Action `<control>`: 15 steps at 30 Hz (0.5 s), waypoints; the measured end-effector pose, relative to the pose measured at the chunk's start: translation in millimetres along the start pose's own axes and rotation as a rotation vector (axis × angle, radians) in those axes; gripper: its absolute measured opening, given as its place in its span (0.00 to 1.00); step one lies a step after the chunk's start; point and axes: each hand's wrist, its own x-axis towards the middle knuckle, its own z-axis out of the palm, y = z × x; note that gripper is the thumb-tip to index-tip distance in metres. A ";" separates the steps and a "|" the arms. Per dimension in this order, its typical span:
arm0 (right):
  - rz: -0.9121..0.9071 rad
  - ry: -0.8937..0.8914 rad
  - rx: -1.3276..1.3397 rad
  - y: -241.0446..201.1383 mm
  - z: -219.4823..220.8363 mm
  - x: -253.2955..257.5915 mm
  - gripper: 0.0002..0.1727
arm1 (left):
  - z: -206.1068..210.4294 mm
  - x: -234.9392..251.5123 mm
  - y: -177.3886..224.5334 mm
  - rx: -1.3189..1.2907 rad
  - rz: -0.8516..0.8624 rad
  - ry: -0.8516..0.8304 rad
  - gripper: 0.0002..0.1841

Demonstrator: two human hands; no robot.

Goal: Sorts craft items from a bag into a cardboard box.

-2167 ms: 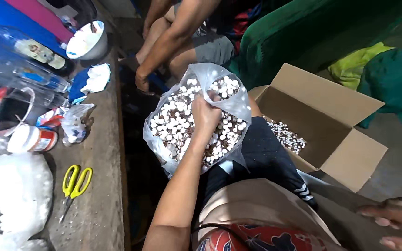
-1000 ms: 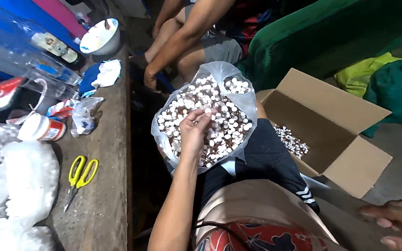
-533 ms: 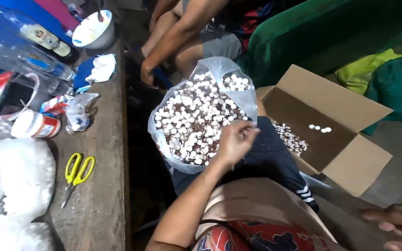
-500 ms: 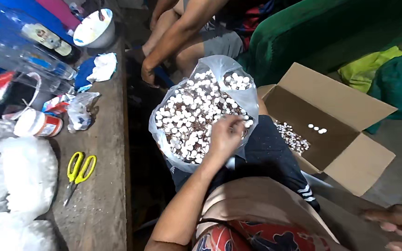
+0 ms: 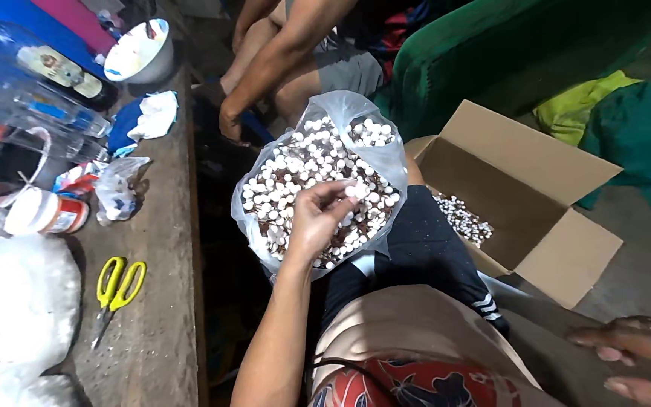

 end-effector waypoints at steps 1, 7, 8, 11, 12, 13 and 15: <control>0.004 0.003 -0.004 0.3 0.2 -0.7 0.21 | 10.2 0.4 2.2 0.007 -0.023 -0.086 0.12; 0.027 -0.004 -0.008 -0.4 -1.3 -1.0 0.21 | 96.1 9.0 18.0 -0.064 -0.085 -0.584 0.23; 0.030 -0.001 -0.005 0.6 -1.2 -1.9 0.21 | 100.8 5.0 20.2 -0.099 -0.040 -0.602 0.27; 0.032 0.004 -0.004 2.9 -0.8 -2.5 0.21 | 86.8 -2.1 6.2 0.056 0.154 -0.383 0.20; 0.029 -0.001 0.000 3.0 -0.3 -2.1 0.21 | 75.6 0.3 -1.2 0.179 0.193 -0.274 0.14; 0.024 -0.009 0.002 2.8 0.2 -1.3 0.21 | 63.7 4.7 -8.9 0.334 0.216 -0.167 0.10; 0.016 -0.021 0.000 1.5 0.5 0.9 0.20 | 44.0 15.5 -15.5 0.620 0.158 -0.067 0.11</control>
